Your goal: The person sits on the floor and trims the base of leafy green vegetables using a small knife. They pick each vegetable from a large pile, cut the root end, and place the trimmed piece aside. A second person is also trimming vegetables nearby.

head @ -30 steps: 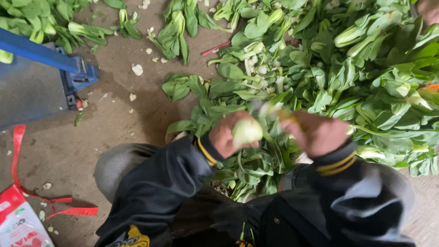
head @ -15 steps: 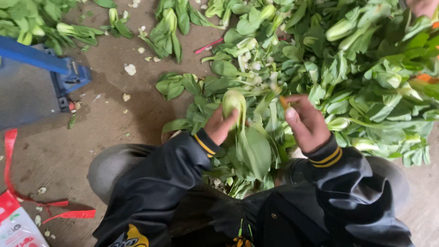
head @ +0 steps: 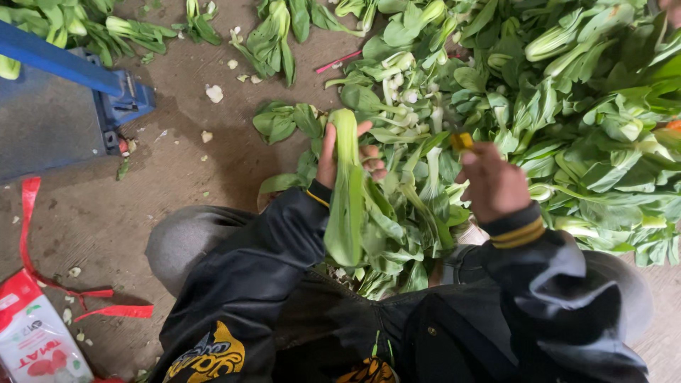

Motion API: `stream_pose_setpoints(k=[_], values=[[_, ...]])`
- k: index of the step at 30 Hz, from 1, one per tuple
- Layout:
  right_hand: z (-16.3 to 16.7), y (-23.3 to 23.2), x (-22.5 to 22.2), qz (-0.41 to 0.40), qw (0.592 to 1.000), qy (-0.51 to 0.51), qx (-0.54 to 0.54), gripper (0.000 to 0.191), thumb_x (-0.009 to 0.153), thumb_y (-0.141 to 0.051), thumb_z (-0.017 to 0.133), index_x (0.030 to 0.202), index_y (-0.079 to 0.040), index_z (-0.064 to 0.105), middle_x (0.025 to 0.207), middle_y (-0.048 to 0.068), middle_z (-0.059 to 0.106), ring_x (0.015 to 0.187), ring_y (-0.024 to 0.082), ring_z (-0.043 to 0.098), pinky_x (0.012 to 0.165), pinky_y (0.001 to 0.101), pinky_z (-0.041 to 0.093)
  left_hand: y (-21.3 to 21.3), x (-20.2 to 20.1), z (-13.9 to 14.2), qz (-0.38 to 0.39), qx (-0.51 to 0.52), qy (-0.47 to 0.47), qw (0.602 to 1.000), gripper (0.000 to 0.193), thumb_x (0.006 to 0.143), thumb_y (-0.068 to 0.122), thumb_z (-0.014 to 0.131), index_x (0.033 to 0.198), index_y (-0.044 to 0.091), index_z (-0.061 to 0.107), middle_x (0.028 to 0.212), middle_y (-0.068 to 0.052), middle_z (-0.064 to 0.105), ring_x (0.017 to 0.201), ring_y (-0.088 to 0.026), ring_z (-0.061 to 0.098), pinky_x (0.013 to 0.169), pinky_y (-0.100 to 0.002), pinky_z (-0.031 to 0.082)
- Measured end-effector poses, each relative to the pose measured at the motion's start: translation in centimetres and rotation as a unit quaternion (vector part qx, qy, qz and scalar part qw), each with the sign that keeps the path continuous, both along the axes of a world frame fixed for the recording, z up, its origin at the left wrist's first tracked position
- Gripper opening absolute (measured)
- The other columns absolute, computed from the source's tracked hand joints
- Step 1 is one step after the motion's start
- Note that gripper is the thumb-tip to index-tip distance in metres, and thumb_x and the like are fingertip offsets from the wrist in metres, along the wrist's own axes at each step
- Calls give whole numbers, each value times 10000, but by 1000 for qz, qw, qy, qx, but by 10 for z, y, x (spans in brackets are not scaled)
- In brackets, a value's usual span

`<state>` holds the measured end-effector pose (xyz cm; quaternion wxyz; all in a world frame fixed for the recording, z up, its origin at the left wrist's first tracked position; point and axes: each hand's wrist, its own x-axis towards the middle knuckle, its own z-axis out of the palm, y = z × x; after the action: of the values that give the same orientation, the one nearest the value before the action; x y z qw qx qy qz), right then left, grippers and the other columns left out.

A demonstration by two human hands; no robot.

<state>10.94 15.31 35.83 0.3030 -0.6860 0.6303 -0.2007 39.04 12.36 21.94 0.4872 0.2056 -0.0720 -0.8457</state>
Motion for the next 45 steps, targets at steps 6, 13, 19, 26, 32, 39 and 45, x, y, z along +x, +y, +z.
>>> stream_pose_setpoints(k=[6,13,19,26,32,39,45], values=[[-2,-1,-11,-52,998,-21,26,316,1068,-281,539,1188,5,595,758,92,747,537,182,698,500,304,531,3,-22,-60,121,-53,-423,897,570,897,313,865,1255,-82,663,1061,-137,773,893,-246,751,814,-412,625],[-23,-11,-26,-151,959,-237,14,463,1065,-345,602,1347,16,534,895,113,689,669,117,637,544,272,510,47,-116,-125,-14,-21,-322,946,513,900,329,789,1271,-1,659,946,-125,721,815,-257,708,734,-424,582],[-16,-22,-32,-130,968,-213,-1,472,1087,-370,569,1319,40,543,886,141,707,597,168,624,544,288,485,-91,-52,-22,166,-20,-171,971,476,903,343,725,1284,68,655,847,-114,677,748,-266,671,666,-434,546],[-1,-19,-40,-116,969,-219,-21,473,1071,-371,578,1253,65,561,889,157,711,605,174,636,552,287,488,-267,329,184,481,-207,16,852,447,905,360,649,1299,148,651,732,-103,625,671,-277,628,586,-445,503],[3,-6,-69,-108,943,-299,-97,401,1157,-336,551,1205,61,510,893,174,694,671,192,633,614,306,511,-230,237,69,315,-169,-275,892,326,987,422,615,1071,107,626,705,-112,601,658,-277,595,554,-454,490],[12,57,-160,-268,842,-415,-217,399,1248,-324,509,1328,67,503,953,164,588,747,255,601,677,365,523,-156,0,-115,26,-31,-571,820,387,917,417,745,1101,97,628,777,-76,695,669,-218,661,584,-392,526],[23,152,-225,-389,698,-532,-281,379,1193,-380,548,1382,-53,518,906,91,556,638,202,499,601,319,415,-73,-186,-193,-99,-336,-645,679,447,873,412,810,1130,87,643,838,-66,763,718,-197,731,664,-350,574]])
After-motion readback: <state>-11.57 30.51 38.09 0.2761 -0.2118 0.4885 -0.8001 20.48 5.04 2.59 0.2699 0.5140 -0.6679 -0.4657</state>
